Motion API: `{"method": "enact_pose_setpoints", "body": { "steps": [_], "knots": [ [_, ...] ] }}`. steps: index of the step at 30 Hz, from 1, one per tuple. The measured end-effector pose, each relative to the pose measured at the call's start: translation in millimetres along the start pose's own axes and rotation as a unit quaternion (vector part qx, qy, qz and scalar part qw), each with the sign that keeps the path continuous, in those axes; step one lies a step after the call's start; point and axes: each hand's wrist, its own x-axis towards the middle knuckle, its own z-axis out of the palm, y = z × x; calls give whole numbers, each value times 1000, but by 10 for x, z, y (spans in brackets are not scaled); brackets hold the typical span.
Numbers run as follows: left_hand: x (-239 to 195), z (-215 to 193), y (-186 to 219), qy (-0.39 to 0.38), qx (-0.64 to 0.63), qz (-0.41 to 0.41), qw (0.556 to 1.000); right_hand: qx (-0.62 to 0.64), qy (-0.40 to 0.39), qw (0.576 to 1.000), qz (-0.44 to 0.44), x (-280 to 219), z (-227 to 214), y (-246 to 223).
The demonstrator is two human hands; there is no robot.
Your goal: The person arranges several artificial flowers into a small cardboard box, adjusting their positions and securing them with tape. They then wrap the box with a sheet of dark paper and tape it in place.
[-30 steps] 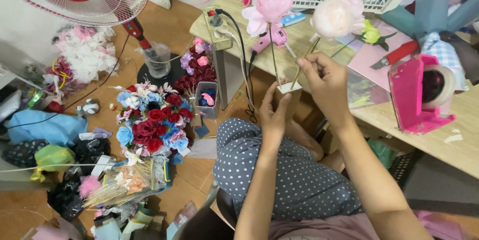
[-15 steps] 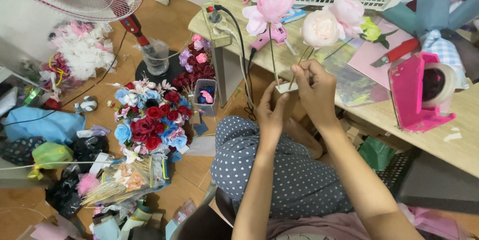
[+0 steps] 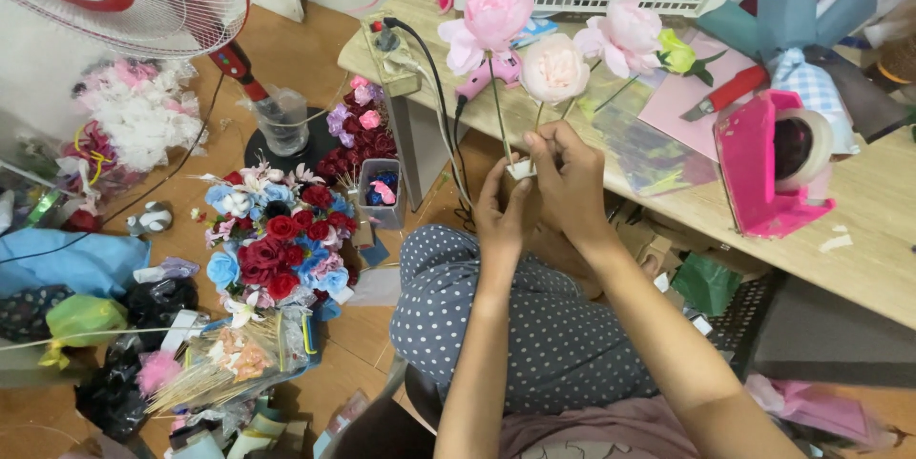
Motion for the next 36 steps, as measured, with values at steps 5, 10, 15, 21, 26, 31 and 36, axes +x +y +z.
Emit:
{"method": "enact_pose_setpoints", "body": {
  "steps": [5,10,15,21,26,31,36],
  "knots": [
    [17,8,-76,0,30,15,999,6,1,1000,6,14,-21,-111],
    [27,33,39,-6,24,14,1000,34,2,999,21,63,-130,-192],
    [41,61,25,-11,-1,11,1000,101,-47,986,127,31,-422,-108],
    [5,35,144,21,-28,-3,999,50,11,977,208,315,-789,716],
    [-27,62,256,30,-42,-15,999,-47,16,966,252,586,-846,2091],
    [0,52,152,41,-61,-7,997,-115,27,940,319,783,-630,2401],
    [25,34,72,56,-71,-23,996,-150,-1,907,394,953,-571,2455]
  ]
}}
